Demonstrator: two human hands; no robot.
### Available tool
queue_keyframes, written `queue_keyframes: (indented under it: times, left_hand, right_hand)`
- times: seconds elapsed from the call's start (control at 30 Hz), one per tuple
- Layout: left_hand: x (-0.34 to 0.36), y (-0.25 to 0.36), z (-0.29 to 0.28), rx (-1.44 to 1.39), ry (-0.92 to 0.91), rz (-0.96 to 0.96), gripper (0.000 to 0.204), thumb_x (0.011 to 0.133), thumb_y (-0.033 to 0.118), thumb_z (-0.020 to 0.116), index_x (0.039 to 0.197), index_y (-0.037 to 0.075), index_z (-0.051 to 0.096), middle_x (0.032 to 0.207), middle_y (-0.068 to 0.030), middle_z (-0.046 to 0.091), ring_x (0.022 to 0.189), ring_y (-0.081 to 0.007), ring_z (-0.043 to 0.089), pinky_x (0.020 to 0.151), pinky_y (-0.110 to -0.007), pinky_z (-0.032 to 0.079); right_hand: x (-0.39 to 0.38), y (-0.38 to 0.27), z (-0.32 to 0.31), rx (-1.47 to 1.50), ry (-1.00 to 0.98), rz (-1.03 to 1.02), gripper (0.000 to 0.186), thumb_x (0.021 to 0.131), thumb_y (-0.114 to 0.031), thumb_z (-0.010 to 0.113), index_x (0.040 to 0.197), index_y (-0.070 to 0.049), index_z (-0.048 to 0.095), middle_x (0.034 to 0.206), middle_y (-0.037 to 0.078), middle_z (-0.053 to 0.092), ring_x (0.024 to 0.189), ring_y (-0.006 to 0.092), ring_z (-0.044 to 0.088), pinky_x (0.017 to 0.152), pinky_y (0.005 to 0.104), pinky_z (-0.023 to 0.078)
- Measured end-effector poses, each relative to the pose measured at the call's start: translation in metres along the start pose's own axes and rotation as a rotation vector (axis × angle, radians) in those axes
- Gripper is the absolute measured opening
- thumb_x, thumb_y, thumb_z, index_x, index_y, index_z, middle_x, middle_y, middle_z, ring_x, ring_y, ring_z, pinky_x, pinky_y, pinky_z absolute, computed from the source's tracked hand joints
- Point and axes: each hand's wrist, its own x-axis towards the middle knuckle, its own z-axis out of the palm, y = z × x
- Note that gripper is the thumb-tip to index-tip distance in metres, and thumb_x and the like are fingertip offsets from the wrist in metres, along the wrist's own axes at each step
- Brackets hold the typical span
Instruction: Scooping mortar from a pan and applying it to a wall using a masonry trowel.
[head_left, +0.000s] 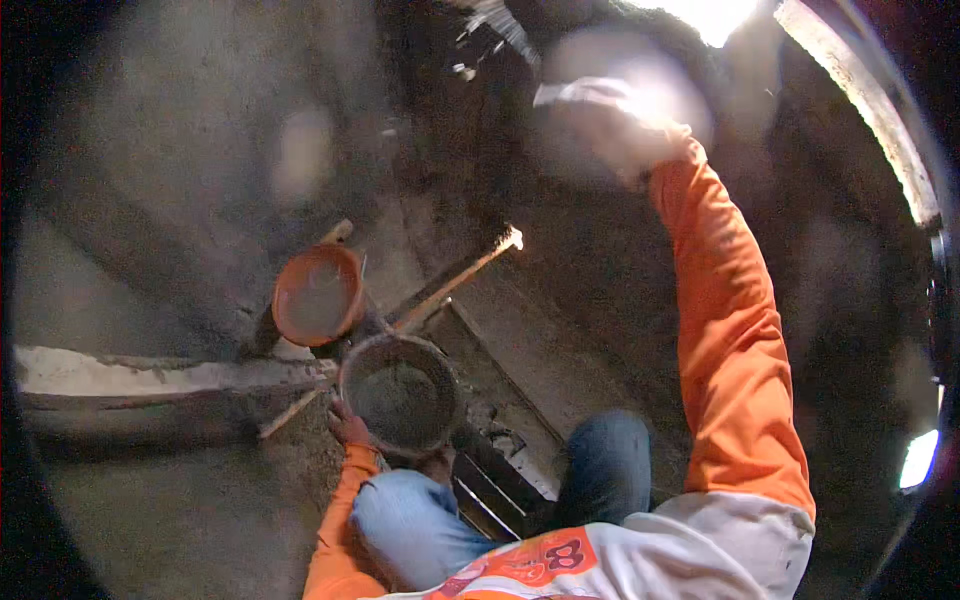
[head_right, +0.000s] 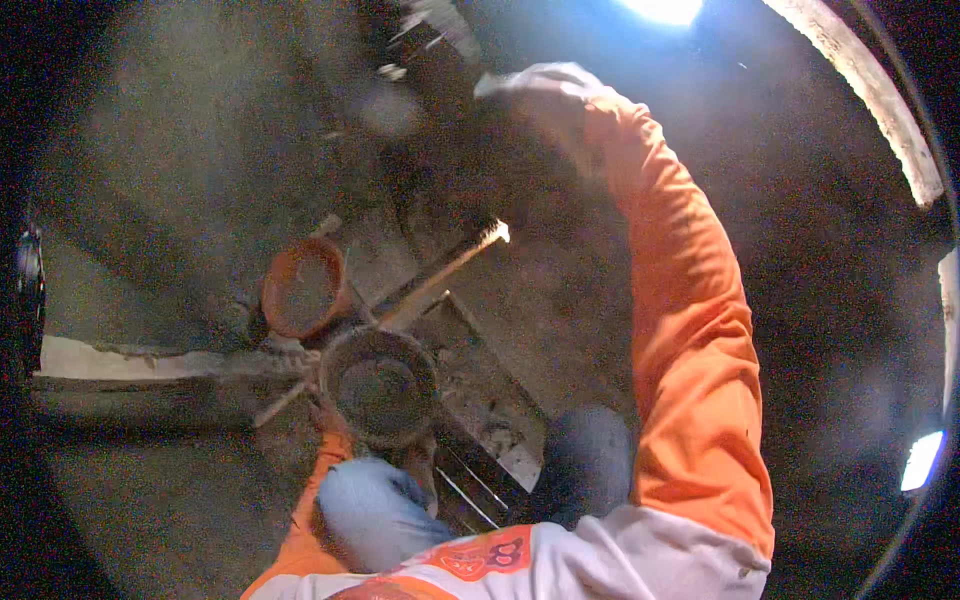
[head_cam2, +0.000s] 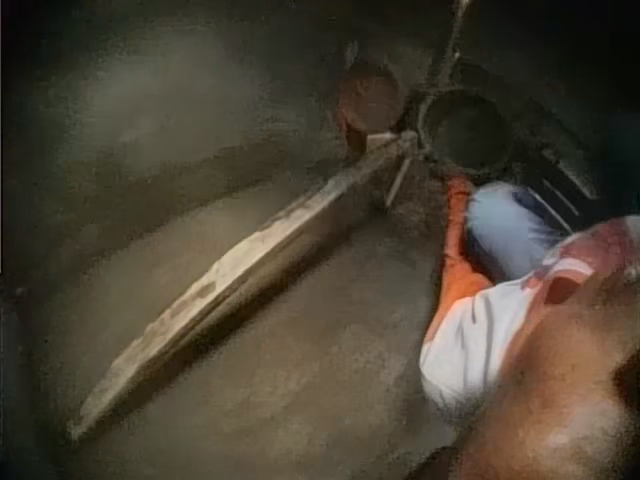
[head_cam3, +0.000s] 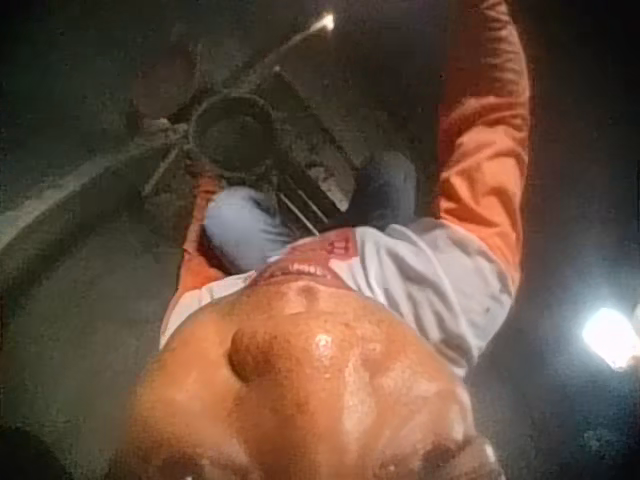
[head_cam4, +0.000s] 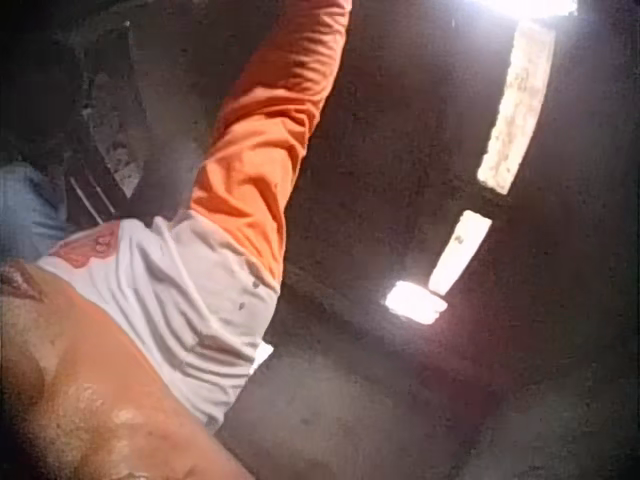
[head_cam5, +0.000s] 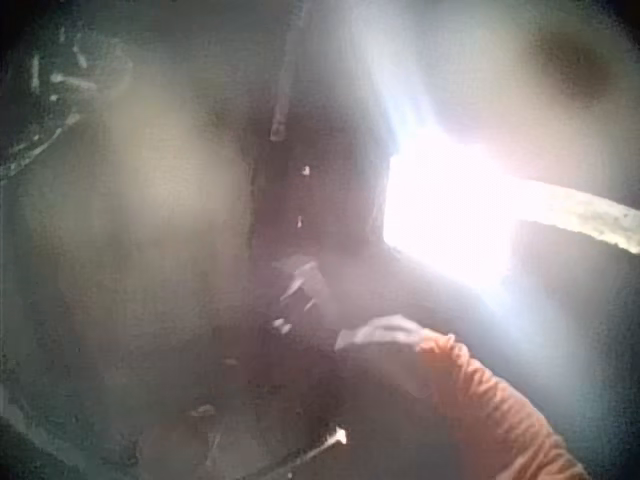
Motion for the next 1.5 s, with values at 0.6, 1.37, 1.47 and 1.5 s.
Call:
queue_keyframes:
  times: [0.6,1.37,1.47,1.5]
  left_hand:
    - [-0.006,0.088,-0.059,-0.375,-0.164,-0.499,0.068,0.089,0.05,0.039,0.113,-0.013,0.049,0.111,-0.0299,0.052,0.101,-0.0389,0.053,0.086,-0.039,0.042]
    - [0.01,0.051,-0.047,-0.596,-0.179,-0.572,0.052,0.091,0.04,0.042,0.112,-0.008,0.051,0.113,-0.0205,0.054,0.099,-0.0298,0.053,0.086,-0.037,0.04]
    - [0.007,-0.041,-0.028,-0.327,-0.188,-0.067,0.054,0.091,0.042,0.04,0.114,-0.006,0.05,0.117,-0.0208,0.051,0.101,-0.0286,0.052,0.087,-0.037,0.039]
    - [0.004,-0.074,-0.019,-0.053,-0.21,0.42,0.055,0.091,0.043,0.039,0.116,-0.005,0.05,0.119,-0.0209,0.05,0.103,-0.028,0.051,0.088,-0.038,0.039]
  right_hand:
    - [-0.096,-0.25,0.35,0.238,-1.069,0.63,0.04,0.079,-0.024,0.05,0.118,-0.014,0.05,0.111,0.02,0.055,0.103,0.0371,0.054,0.079,0.0431,0.047]
    - [-0.141,-0.271,0.333,0.351,-0.99,0.845,0.029,0.074,-0.027,0.059,0.096,-0.009,0.055,0.08,0.015,0.058,0.08,0.0375,0.057,0.067,0.0445,0.047]
    - [-0.092,-0.259,0.266,0.368,-0.717,0.837,0.023,0.073,-0.021,0.061,0.09,-0.007,0.055,0.078,0.015,0.058,0.075,0.0368,0.056,0.066,0.0431,0.047]
    - [-0.069,-0.251,0.237,0.497,-0.639,0.721,0.021,0.073,-0.019,0.062,0.088,-0.005,0.055,0.078,0.014,0.058,0.074,0.0326,0.058,0.064,0.0408,0.047]
